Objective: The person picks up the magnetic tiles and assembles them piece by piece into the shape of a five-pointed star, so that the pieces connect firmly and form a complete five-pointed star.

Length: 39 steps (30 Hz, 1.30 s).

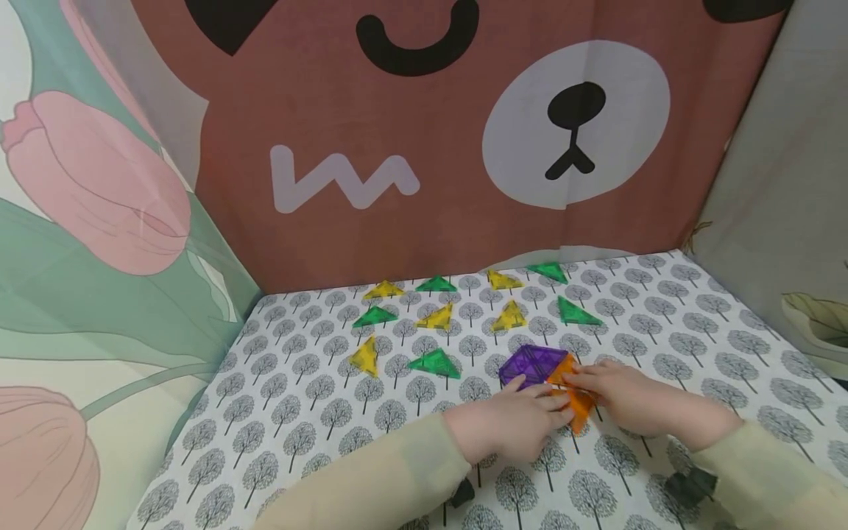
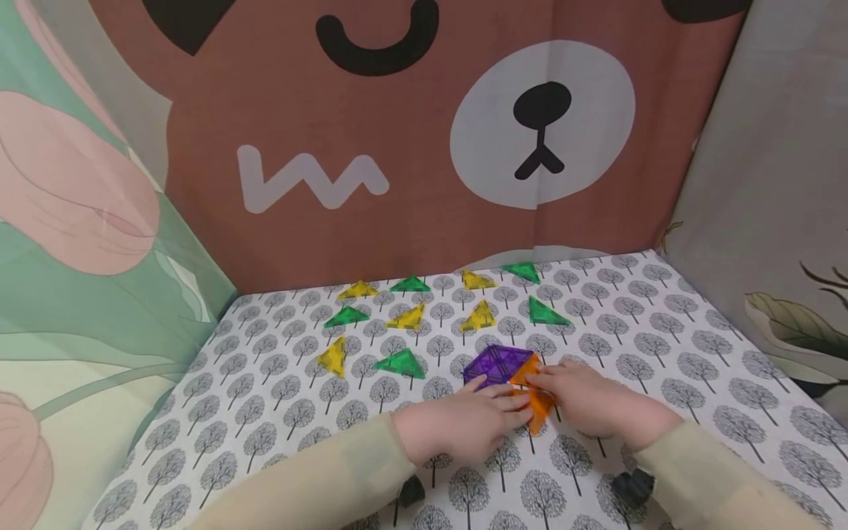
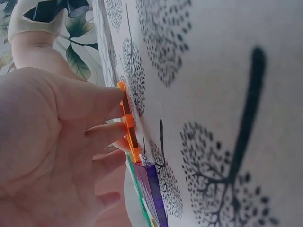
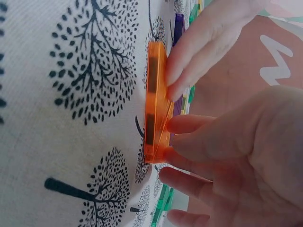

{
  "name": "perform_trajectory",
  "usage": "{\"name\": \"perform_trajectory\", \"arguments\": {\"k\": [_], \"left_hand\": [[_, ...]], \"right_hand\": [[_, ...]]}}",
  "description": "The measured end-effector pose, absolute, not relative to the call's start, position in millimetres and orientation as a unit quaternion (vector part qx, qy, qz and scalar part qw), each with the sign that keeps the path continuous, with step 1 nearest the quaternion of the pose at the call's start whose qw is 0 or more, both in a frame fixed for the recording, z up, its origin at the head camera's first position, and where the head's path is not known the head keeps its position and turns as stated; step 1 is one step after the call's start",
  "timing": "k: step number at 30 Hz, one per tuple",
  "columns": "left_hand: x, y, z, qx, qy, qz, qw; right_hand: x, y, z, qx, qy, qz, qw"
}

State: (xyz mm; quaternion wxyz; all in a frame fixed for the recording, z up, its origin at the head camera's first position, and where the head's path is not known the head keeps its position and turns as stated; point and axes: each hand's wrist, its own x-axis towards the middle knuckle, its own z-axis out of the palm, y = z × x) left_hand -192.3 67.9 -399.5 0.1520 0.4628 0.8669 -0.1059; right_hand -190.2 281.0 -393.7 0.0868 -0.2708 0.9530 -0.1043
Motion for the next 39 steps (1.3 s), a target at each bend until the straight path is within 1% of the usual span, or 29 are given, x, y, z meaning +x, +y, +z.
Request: {"name": "perform_trajectory", "arguments": {"k": [7,11,15,17,21,24,27,30,33,36,39], "left_hand": [[-196.7,72.0,-401.8,0.443,0.876,-0.098,0.162],[-198.7,71.3,-401.4,0.444,0.876,-0.098,0.159],[-200.0,63.4,-396.9,0.443,0.879,-0.082,0.156],[-200.9,53.0,-389.8,0.441,0.884,-0.064,0.145],[-205.3,10.5,-365.7,0.412,0.905,-0.007,0.108],[-209.3,-35.6,-347.5,0.370,0.924,0.039,0.085],[-213.8,-88.8,-338.7,0.327,0.939,0.079,0.069],[-216.5,-136.9,-340.4,0.280,0.952,0.113,0.059],[-216.3,-172.6,-346.6,0.235,0.960,0.141,0.062],[-214.2,-194.2,-354.8,0.207,0.964,0.154,0.070],[-212.5,-205.3,-363.3,0.195,0.966,0.156,0.072]], "right_hand": [[-189.9,280.9,-397.6,-0.263,0.955,-0.106,0.084],[-191.2,280.6,-397.9,-0.267,0.955,-0.105,0.080],[-192.7,279.4,-396.7,-0.268,0.954,-0.107,0.082],[-192.8,278.4,-396.4,-0.268,0.954,-0.108,0.083],[-192.6,277.6,-396.8,-0.262,0.956,-0.104,0.084],[-192.1,279.6,-398.3,-0.260,0.957,-0.104,0.081],[-193.5,281.2,-401.9,-0.259,0.956,-0.115,0.073],[-196.6,284.0,-407.2,-0.261,0.953,-0.140,0.066],[-201.9,286.2,-411.2,-0.271,0.946,-0.165,0.062],[-208.1,287.1,-412.0,-0.281,0.941,-0.177,0.066],[-212.4,286.6,-409.3,-0.286,0.942,-0.164,0.063]]}}
